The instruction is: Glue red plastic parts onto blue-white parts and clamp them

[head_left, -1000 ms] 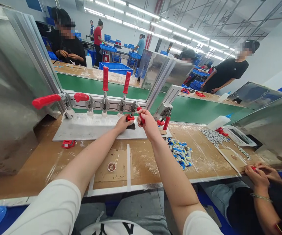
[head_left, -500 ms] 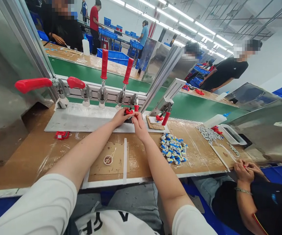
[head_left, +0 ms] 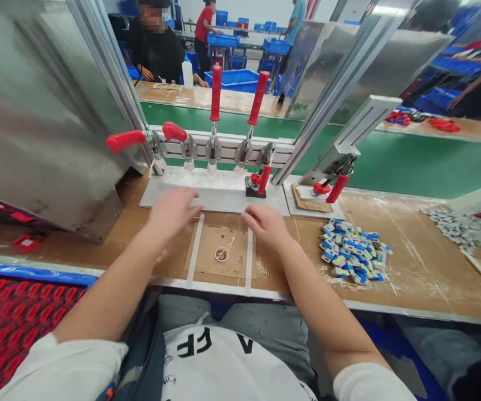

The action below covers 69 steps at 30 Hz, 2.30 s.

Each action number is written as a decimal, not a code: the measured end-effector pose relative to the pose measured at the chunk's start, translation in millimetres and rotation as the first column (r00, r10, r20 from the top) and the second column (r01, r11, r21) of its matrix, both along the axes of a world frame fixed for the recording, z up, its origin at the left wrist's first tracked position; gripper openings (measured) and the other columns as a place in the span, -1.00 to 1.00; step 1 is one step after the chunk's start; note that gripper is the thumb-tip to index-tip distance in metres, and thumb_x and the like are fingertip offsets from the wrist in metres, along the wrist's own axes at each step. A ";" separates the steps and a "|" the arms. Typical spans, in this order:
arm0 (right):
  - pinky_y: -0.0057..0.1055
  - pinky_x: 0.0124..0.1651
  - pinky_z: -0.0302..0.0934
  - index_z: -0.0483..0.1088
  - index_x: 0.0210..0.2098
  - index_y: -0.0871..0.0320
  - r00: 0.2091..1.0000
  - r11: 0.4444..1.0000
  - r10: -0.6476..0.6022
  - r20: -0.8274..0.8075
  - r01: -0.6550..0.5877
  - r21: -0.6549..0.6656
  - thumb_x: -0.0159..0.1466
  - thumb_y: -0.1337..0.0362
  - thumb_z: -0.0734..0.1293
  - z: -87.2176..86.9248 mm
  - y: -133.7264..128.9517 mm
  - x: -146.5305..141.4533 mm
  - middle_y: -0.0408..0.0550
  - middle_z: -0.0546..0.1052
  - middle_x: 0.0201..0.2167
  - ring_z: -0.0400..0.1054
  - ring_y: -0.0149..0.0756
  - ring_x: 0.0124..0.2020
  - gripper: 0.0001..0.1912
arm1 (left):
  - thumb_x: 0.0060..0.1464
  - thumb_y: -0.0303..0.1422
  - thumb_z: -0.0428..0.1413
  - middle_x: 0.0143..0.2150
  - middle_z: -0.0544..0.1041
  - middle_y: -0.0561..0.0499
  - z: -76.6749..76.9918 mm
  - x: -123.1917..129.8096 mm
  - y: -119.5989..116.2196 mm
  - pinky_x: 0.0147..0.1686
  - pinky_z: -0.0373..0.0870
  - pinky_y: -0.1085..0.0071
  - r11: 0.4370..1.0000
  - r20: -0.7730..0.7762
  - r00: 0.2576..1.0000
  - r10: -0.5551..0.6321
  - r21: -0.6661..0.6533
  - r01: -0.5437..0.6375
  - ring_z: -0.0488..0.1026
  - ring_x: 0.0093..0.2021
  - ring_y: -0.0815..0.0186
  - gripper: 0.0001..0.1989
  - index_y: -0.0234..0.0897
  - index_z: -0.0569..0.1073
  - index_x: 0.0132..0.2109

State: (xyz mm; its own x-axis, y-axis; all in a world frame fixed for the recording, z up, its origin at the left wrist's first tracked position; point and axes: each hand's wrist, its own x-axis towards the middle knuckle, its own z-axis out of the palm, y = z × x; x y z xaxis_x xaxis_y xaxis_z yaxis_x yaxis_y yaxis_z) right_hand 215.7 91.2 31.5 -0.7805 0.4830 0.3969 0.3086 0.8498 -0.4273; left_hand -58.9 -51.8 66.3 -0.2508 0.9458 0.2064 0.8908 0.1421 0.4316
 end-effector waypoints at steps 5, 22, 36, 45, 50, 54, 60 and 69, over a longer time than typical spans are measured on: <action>-0.31 -0.35 -0.18 0.36 -0.48 0.13 0.866 0.911 0.409 0.288 -0.404 -0.077 0.54 0.05 0.25 1.4 -43.4 -10.7 -0.06 0.47 -0.51 0.21 -0.29 -0.48 -0.51 | 0.26 -0.17 0.18 0.08 0.54 -0.19 -17.2 -49.0 -78.4 -0.02 0.50 0.04 0.944 -0.260 0.930 0.261 -0.133 -0.302 0.53 0.01 -0.11 -0.69 -0.12 0.54 0.09; -0.35 -0.35 -0.14 0.05 -0.56 0.13 0.877 0.809 0.477 0.050 -0.416 -0.416 0.45 0.22 0.24 -0.6 -44.7 -22.7 -0.22 0.19 -0.60 0.02 -0.41 -0.52 -0.54 | 0.07 -0.17 0.39 -0.06 0.66 -0.08 -28.7 62.5 34.7 0.01 0.54 0.25 0.984 0.729 0.662 -0.173 0.153 0.090 0.58 -0.09 0.20 -0.54 -0.30 0.60 0.06; -0.35 -0.39 -0.15 0.03 -0.60 0.07 0.904 0.771 -0.208 -0.373 -0.084 -0.631 0.33 0.04 0.27 -12.5 -4.8 -9.0 -0.24 0.02 -0.60 -0.07 -0.41 -0.52 -0.52 | -0.05 -0.26 0.46 -0.09 0.52 0.04 -58.4 69.6 41.8 -0.49 0.44 0.49 0.976 0.774 0.615 -0.149 0.016 0.217 0.53 -0.40 0.40 -0.34 -0.14 0.38 0.16; -0.36 -0.37 -0.13 -0.01 -0.56 0.07 0.926 0.815 -0.212 -0.313 -0.010 -0.579 0.36 -0.08 0.24 -25.5 1.2 -18.6 -0.22 0.00 -0.56 -0.08 -0.39 -0.47 -0.46 | -0.05 -0.28 0.45 -0.12 0.50 0.07 -61.8 70.2 44.0 -0.49 0.38 0.53 0.971 0.752 0.638 -0.166 0.013 0.238 0.50 -0.40 0.44 -0.35 -0.14 0.37 0.15; -0.35 -0.37 -0.13 -0.01 -0.55 0.08 0.934 0.862 -0.215 -0.286 0.044 -0.504 0.38 0.00 0.23 -27.8 1.8 -16.3 -0.22 0.02 -0.57 -0.05 -0.39 -0.48 -0.51 | -0.02 -0.33 0.43 -0.13 0.50 0.10 -59.0 71.9 43.3 -0.45 0.39 0.52 0.969 0.724 0.662 -0.196 0.040 0.243 0.48 -0.41 0.47 -0.39 -0.15 0.37 0.14; -0.33 -0.38 -0.17 -0.05 -0.56 0.08 0.940 0.898 -0.224 -0.257 0.097 -0.430 0.36 0.11 0.23 -25.0 3.1 -11.0 -0.23 0.00 -0.58 -0.07 -0.40 -0.50 -0.54 | 0.01 -0.36 0.42 -0.10 0.54 0.08 -59.9 71.9 41.3 -0.37 0.42 0.51 0.969 0.684 0.696 -0.218 0.067 0.238 0.50 -0.38 0.46 -0.41 -0.13 0.38 0.15; -0.34 -0.40 -0.21 -0.09 -0.56 0.07 0.957 0.885 -0.154 -0.245 0.023 -0.465 0.33 0.14 0.21 -18.2 2.1 -8.2 -0.23 -0.06 -0.58 -0.12 -0.41 -0.51 -0.56 | 0.05 -0.42 0.40 -0.05 0.57 0.04 -61.6 74.1 40.4 -0.17 0.52 0.42 0.969 0.616 0.749 -0.242 0.108 0.224 0.58 -0.25 0.39 -0.41 -0.12 0.37 0.18; -0.37 -0.38 -0.17 -0.06 -0.53 0.07 0.943 0.851 -0.142 -0.300 -0.039 -0.524 0.40 0.02 0.22 -15.7 -1.8 -11.0 -0.22 -0.03 -0.54 -0.11 -0.39 -0.47 -0.50 | 0.06 -0.42 0.39 0.02 0.58 0.01 -59.6 77.3 41.0 -0.10 0.49 0.35 0.964 0.521 0.812 -0.263 0.109 0.243 0.57 -0.17 0.31 -0.43 -0.11 0.40 0.18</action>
